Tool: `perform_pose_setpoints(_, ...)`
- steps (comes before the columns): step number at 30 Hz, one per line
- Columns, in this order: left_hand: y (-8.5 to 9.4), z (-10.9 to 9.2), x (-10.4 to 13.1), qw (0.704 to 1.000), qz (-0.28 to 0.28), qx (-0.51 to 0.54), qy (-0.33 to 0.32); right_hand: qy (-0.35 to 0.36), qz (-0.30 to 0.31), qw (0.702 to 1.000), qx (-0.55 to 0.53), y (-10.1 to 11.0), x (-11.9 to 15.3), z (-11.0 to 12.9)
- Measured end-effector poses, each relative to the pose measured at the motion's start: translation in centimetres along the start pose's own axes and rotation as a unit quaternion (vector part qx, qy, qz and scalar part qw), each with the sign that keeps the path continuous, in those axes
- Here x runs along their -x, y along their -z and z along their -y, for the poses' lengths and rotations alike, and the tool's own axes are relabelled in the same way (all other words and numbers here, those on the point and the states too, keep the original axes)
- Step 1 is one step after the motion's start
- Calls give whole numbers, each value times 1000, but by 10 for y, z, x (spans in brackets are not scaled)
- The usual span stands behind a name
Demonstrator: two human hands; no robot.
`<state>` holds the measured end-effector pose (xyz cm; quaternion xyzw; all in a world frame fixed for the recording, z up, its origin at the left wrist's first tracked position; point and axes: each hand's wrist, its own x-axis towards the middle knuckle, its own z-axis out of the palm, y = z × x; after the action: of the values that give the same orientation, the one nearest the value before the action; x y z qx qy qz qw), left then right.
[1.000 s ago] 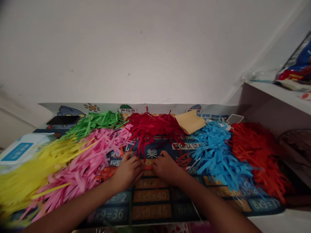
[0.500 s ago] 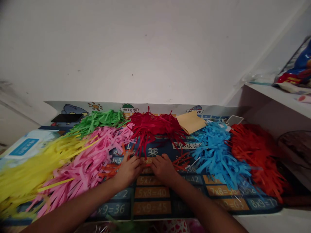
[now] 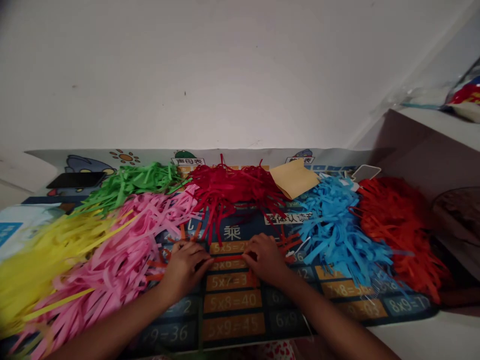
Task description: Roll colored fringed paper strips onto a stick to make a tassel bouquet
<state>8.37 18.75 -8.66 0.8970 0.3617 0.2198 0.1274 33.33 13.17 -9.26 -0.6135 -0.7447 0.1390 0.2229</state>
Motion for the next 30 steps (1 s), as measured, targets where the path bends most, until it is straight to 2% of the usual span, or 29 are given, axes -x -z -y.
perform_pose_setpoints(2, 0, -3, -3, 1000, 13, -21, 17, -13, 25, 999, 36, 3, -4, 5)
perform_pose_setpoints(4, -1, -5, -4, 999, 21, -44, 10, 14, 34, 996, 77, 6, -6, 8)
perform_pose_setpoints(9, -9, -8, -5, 982, 22, -111, -154, 202, 31, 967, 154, 10, -6, 9)
perform_pose_setpoints(11, -15, -8, -7, 977, 17, -125, -169, 249, 35, 948, 195, 7, -7, 8)
perform_pose_setpoints(13, -22, -8, -11, 979, 4, -122, -162, 265, 31, 938, 221, 2, -11, 7)
perform_pose_setpoints(16, -25, -6, -18, 979, -22, -116, -164, 231, 20, 952, 199, 2, -18, 9)
perform_pose_setpoints(18, -15, -8, -20, 975, -50, -116, -182, 203, 13, 963, 179, 12, -18, 18)
perform_pose_setpoints(21, 22, -18, -18, 964, -83, -103, -232, 152, -19, 983, 106, 39, -10, 45)
perform_pose_setpoints(23, 52, -29, -16, 953, -97, -94, -272, 101, -14, 994, -23, 57, -3, 65)
perform_pose_setpoints(24, 65, -35, -15, 946, -102, -98, -291, 69, 18, 990, -120, 63, -1, 72)
perform_pose_setpoints(25, 76, -42, -15, 940, -112, -99, -307, 30, 64, 971, -227, 67, 0, 78)
perform_pose_setpoints(26, 84, -47, -16, 936, -119, -100, -316, -16, 115, 934, -338, 67, 0, 81)
perform_pose_setpoints(27, 88, -52, -15, 935, -124, -96, -319, -65, 153, 884, -437, 65, 1, 83)
perform_pose_setpoints(29, 87, -58, -13, 941, -134, -69, -303, -151, 166, 792, -567, 53, 2, 85)
perform_pose_setpoints(30, 83, -60, -10, 947, -141, -47, -285, -180, 146, 764, -602, 44, 4, 85)
